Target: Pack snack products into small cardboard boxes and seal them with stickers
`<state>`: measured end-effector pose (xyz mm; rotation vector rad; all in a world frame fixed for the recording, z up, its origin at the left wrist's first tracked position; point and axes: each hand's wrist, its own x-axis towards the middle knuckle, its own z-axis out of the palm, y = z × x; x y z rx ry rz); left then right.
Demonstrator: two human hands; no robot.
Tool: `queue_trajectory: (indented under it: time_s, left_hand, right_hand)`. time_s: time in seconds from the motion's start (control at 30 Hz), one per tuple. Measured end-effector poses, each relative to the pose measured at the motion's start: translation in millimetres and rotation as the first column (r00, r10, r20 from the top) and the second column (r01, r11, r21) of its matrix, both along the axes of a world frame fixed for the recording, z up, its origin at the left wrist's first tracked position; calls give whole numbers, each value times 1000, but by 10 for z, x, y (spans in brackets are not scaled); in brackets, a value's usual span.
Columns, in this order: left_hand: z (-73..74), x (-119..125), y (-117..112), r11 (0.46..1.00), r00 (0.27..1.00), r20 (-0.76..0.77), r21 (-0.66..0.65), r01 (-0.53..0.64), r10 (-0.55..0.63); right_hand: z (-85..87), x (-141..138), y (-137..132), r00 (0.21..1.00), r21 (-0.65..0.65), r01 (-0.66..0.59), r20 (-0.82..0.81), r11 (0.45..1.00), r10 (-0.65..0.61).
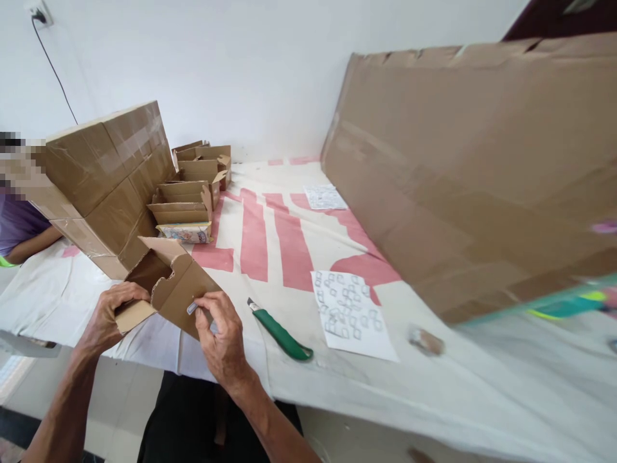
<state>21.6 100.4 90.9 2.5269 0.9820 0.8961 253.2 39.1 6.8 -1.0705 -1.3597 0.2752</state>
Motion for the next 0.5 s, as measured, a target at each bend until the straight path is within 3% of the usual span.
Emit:
queue_trajectory:
  time_s: [0.5]
  left_hand:
    - [-15, -30, -3, 1000, 1000, 24, -4, 15, -14]
  right_hand:
    - [70, 83, 49, 998, -13, -59, 31, 998, 59]
